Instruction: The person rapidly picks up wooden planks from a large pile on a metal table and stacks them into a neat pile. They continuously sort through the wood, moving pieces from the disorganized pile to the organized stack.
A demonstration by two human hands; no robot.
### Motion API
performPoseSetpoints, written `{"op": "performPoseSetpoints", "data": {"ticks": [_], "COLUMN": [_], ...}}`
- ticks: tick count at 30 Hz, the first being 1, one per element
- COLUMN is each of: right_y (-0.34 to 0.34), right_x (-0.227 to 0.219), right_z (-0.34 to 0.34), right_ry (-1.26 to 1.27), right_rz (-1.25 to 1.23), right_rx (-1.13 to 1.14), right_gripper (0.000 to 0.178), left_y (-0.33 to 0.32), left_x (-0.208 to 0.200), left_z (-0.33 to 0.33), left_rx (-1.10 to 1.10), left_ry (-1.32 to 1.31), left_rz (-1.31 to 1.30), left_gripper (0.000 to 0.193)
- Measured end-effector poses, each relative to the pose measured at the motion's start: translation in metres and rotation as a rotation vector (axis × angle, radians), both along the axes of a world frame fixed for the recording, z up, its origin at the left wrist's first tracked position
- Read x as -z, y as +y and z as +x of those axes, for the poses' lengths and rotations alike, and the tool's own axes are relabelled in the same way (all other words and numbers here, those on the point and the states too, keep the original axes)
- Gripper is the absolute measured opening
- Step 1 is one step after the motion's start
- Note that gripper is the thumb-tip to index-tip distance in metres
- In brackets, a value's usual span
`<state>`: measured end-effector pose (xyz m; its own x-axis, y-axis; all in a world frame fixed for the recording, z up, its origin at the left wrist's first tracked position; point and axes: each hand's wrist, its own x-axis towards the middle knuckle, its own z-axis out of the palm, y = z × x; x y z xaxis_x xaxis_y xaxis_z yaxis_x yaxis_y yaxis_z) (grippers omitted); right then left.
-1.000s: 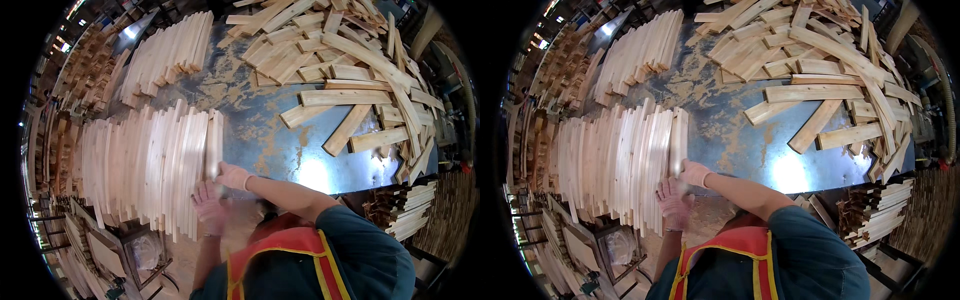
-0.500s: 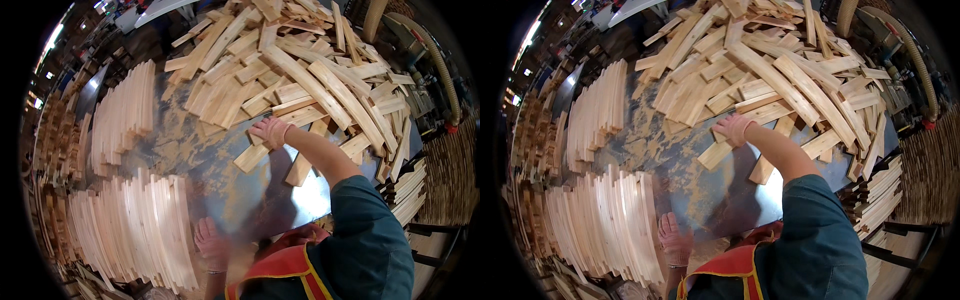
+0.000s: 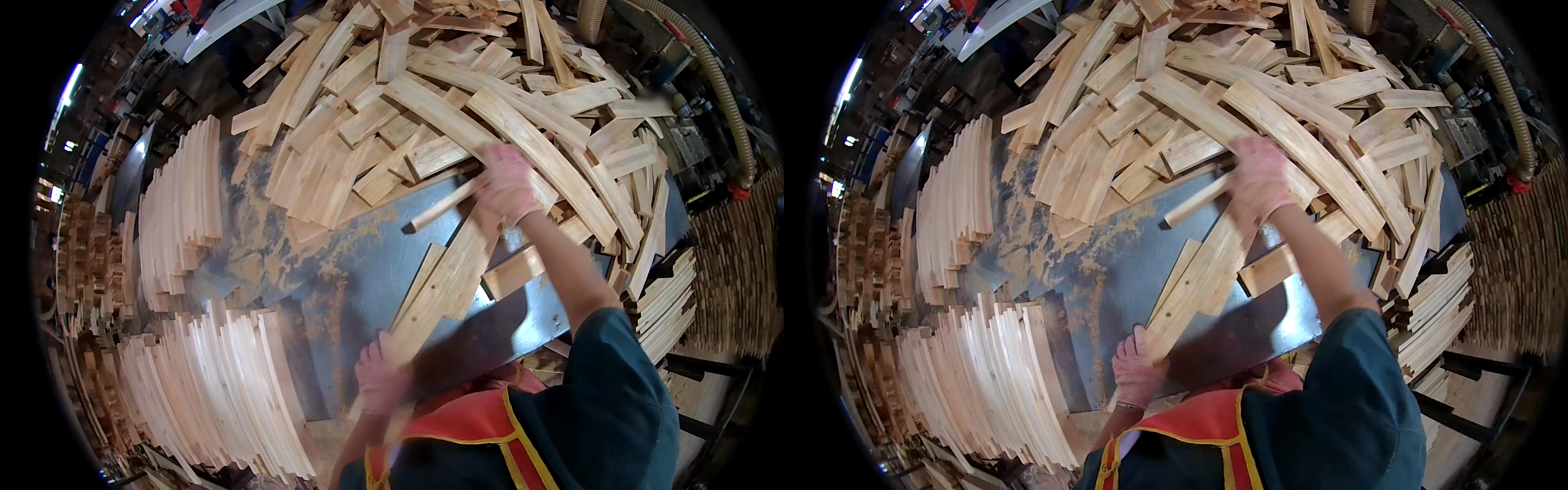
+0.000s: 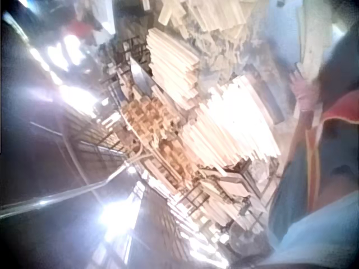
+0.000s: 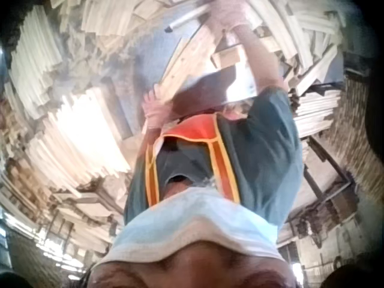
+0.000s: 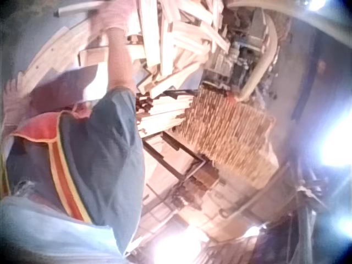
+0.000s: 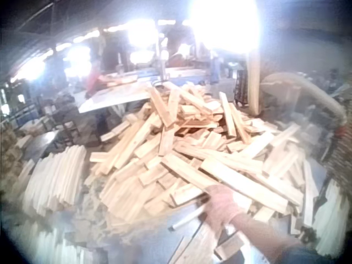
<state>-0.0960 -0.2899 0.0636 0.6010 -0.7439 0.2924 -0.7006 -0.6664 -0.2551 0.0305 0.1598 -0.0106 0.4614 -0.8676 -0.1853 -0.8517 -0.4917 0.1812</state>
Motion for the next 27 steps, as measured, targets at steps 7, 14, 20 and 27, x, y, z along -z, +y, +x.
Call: {"op": "performPoseSetpoints", "data": {"ticks": [7,14,20,27], "right_y": [-0.029,0.278,0.437,0.479], "right_x": [0.017,0.064,0.051,0.065], "right_z": [-0.041,-0.013,0.036,0.145], "right_ry": [0.177,-0.737,0.087,0.271], "right_rz": [0.238,1.189,1.407,1.184], "right_rx": [0.188,-0.051,-0.458,-0.636], "right_gripper": [0.073,0.071,0.09,0.105], "left_y": [0.041,0.139,0.185,0.213], "left_x": [-0.079,-0.035,-0.023,-0.107], "left_z": [0.063,0.063,0.027,-0.001], "left_rx": [0.0,-0.685,-0.755,-0.722], "left_ry": [0.1,1.193,1.559,0.239], "left_rz": [0.052,-0.479,-0.658,0.105], "left_gripper": [0.094,0.083,0.073,0.096]}}
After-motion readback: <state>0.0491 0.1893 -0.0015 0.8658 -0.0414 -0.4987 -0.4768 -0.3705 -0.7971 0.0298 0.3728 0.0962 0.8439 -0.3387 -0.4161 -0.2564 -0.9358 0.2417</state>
